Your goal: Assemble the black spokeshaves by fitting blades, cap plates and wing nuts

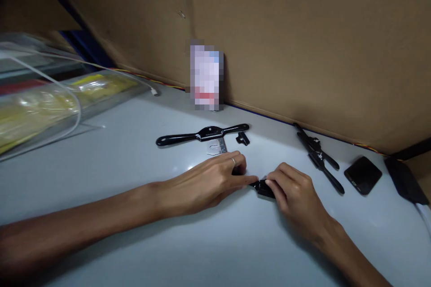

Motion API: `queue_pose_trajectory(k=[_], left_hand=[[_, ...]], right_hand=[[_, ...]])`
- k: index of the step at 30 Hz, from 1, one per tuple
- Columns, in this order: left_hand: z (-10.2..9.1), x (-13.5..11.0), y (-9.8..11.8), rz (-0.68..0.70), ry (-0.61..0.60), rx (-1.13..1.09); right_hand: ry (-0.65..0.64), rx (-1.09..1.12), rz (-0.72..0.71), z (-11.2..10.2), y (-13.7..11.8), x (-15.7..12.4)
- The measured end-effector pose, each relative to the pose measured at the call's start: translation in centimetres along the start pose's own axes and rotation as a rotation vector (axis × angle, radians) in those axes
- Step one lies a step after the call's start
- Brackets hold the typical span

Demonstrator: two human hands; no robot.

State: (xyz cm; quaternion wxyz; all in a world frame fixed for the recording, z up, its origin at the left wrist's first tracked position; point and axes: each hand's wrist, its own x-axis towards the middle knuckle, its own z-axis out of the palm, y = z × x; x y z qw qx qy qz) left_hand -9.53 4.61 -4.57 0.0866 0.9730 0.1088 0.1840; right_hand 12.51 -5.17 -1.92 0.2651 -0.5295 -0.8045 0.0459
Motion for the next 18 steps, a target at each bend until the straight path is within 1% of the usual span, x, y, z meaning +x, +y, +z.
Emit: queue_pose_trajectory(k=[3,6,8,11,13,14,16,18], left_hand=[[-0.2,0.1,0.3,-0.006,-0.018,0.005],[-0.4,0.1,0.7,-0.021,-0.039,0.006],[-0.5,0.2,1.0,-0.027,-0.054,0.01],[-0.6,0.1,1.4,-0.021,-0.085,0.017],[-0.5,0.0,1.6,-0.012,-0.086,0.021],[-0.4,-0.1,1.7,-0.004,-0.074,0.022],[-0.2,-0.4,1.8,0.016,-0.043,0.031],[0.0,-0.6,2.0,0.025,-0.021,0.048]], right_hand=[[-0.035,-0.021,0.075,-0.1,-0.1,0.2],[-0.085,0.02,0.212,-0.2,-0.2,0.4],[-0.135,0.121,0.335,-0.3,-0.1,0.5],[-0.22,0.339,0.543,-0.6,0.5,0.8],[-0.26,0.462,0.624,-0.7,1.0,0.9],[-0.274,0.504,0.639,-0.8,1.1,0.9],[-0.287,0.54,0.625,-0.9,1.2,0.9],[-0.278,0.478,0.561,-1.1,1.1,0.7]])
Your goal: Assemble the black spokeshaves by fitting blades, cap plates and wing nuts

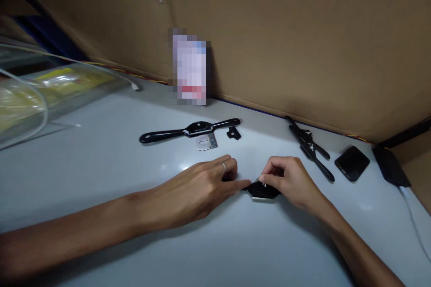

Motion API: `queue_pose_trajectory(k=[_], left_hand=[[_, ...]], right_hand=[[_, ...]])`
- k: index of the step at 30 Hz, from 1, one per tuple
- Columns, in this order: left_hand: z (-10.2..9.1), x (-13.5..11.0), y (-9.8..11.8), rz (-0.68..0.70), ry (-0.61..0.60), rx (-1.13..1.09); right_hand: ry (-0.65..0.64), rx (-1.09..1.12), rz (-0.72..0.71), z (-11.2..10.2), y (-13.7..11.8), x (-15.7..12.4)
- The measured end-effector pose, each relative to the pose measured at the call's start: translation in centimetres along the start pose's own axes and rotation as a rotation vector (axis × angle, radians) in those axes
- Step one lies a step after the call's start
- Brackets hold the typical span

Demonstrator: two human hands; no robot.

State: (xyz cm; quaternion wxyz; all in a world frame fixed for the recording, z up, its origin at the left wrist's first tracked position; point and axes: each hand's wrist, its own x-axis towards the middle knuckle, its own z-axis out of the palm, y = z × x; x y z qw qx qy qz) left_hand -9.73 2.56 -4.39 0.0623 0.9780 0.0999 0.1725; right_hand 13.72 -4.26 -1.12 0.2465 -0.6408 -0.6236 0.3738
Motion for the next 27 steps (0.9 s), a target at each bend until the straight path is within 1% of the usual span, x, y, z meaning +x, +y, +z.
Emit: queue_pose_trajectory(k=[5,8,10,12,15,17,19,22,24,26,27], left_hand=[[0.4,-0.2,0.5,-0.036,0.035,-0.005],[0.3,-0.2,0.8,-0.073,0.047,-0.04],[0.1,-0.1,1.1,-0.11,0.051,-0.048],[0.1,-0.1,1.3,-0.128,0.052,-0.054],[0.2,0.0,1.6,-0.086,0.068,-0.041],[0.3,0.0,1.7,-0.053,0.081,-0.019],[0.4,0.0,1.7,-0.039,0.083,0.001],[0.4,0.0,1.6,-0.033,0.084,0.012],[0.4,0.0,1.5,-0.033,0.086,0.011],[0.4,0.0,1.5,-0.029,0.09,0.014],[0.4,0.0,1.5,-0.03,0.092,0.016]], right_hand=[[0.088,-0.423,-0.235,0.2,-0.2,-1.3],[0.174,-0.652,-0.349,0.7,-0.2,-1.8],[0.232,-0.762,-0.416,1.3,0.0,-2.0],[0.286,-0.816,-0.458,2.0,0.1,-2.1],[0.35,-0.785,-0.453,2.4,0.2,-2.3],[0.346,-0.72,-0.415,2.2,0.0,-2.4],[0.319,-0.627,-0.369,1.4,-0.2,-2.3],[0.226,-0.406,-0.307,0.0,-0.7,-2.0],[0.119,-0.273,-0.296,-0.5,-0.8,-1.7],[0.041,-0.21,-0.277,-0.6,-0.7,-1.5],[0.025,-0.203,-0.253,-0.5,-0.7,-1.4]])
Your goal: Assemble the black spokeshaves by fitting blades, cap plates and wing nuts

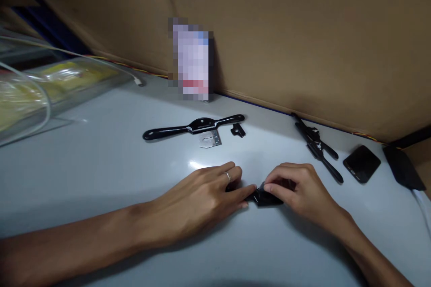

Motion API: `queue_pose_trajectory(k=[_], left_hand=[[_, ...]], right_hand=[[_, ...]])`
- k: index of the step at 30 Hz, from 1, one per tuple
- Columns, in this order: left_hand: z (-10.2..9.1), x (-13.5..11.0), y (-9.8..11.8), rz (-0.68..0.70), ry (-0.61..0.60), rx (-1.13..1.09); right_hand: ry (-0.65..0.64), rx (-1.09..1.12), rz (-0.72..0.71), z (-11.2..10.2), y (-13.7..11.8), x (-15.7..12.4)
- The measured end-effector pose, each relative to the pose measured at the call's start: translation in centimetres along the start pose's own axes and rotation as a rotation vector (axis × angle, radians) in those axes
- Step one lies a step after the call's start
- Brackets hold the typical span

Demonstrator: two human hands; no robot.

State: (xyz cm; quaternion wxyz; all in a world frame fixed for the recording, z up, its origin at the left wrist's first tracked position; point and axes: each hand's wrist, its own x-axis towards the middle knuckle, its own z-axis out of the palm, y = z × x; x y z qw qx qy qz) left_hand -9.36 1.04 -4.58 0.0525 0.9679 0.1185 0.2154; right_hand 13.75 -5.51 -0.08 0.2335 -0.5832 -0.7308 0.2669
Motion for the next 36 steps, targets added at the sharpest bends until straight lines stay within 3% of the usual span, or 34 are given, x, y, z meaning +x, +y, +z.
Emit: queue_pose_trajectory(k=[3,6,10,16,21,25,29,34,36], left_hand=[[0.0,0.0,0.1,-0.016,-0.002,-0.004],[0.0,0.0,0.1,-0.041,-0.005,-0.018],[0.0,0.0,0.0,-0.029,-0.016,-0.014],[0.1,-0.1,0.0,-0.011,-0.012,0.005],[0.1,-0.1,0.0,-0.009,0.001,0.012],[0.2,-0.1,-0.1,0.0,0.024,0.019],[0.3,-0.1,-0.2,-0.004,0.0,0.011],[0.2,-0.1,-0.1,-0.003,0.01,0.0],[0.2,0.0,-0.1,-0.005,0.016,0.001]], right_hand=[[0.039,-0.07,0.053,0.5,0.1,0.0],[0.091,-0.229,-0.025,0.5,0.0,-0.2],[0.058,-0.356,-0.123,0.0,-0.4,-0.8],[-0.07,-0.262,-0.186,-0.1,-0.7,-1.2],[0.036,-0.355,-0.163,0.1,-0.3,-1.0],[-0.043,-0.268,-0.187,-0.1,-0.4,-1.0],[0.025,-0.322,-0.195,-0.2,-0.5,-1.0],[-0.073,-0.26,-0.183,-0.3,-0.6,-1.1],[-0.053,-0.265,-0.174,-0.2,-0.6,-1.1]])
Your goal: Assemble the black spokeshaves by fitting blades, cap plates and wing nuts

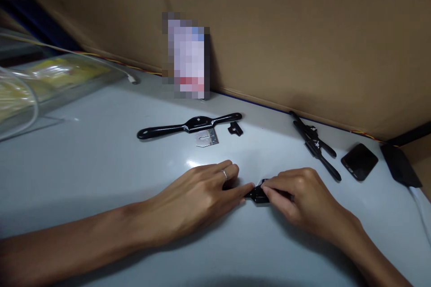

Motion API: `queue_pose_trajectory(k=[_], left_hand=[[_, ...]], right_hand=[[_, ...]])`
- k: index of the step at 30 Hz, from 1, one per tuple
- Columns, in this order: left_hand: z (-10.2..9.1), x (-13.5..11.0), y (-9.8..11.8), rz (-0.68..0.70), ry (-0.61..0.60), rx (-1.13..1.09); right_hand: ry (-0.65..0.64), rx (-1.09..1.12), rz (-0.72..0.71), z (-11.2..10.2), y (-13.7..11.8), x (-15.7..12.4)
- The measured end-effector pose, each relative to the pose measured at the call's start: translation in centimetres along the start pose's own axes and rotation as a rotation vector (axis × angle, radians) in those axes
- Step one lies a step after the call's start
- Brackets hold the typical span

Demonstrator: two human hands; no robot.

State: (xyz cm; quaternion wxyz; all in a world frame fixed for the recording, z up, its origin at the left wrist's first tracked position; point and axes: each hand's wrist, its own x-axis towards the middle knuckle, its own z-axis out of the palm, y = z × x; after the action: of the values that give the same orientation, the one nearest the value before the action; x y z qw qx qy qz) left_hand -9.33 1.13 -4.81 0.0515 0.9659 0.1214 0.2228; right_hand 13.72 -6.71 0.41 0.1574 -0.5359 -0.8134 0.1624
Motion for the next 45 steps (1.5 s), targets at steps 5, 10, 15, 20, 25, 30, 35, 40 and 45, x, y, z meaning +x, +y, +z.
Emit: queue_pose_trajectory(k=[5,10,15,20,25,30,35,40,45], left_hand=[[0.0,0.0,0.1,0.005,0.01,0.0],[0.0,-0.1,0.1,-0.001,0.005,0.012],[0.0,-0.1,0.0,0.004,0.002,0.005],[0.0,0.0,0.1,0.001,0.01,0.009],[0.0,-0.1,0.1,-0.002,-0.008,-0.004],[-0.1,-0.1,-0.1,0.007,-0.011,0.021],[-1.4,0.0,-1.4,0.116,-0.094,0.06],[-2.1,0.2,-2.3,0.1,-0.161,-0.001],[-2.0,0.3,-2.1,0.127,-0.211,0.002]], right_hand=[[-0.011,-0.046,0.042,0.0,-0.2,-0.2],[0.029,-0.047,0.02,0.1,-0.1,-0.2],[-0.006,-0.051,0.009,0.2,-0.1,-0.2],[0.029,-0.07,-0.01,0.5,0.0,-0.4],[0.04,-0.173,0.043,0.4,0.1,-0.4],[0.018,-0.145,0.047,-1.1,0.0,-0.1],[-0.142,-0.158,0.123,-2.3,0.7,-0.5],[-0.274,-0.142,0.131,-2.1,1.0,-0.7],[-0.245,-0.161,0.102,-1.4,0.9,-0.5]])
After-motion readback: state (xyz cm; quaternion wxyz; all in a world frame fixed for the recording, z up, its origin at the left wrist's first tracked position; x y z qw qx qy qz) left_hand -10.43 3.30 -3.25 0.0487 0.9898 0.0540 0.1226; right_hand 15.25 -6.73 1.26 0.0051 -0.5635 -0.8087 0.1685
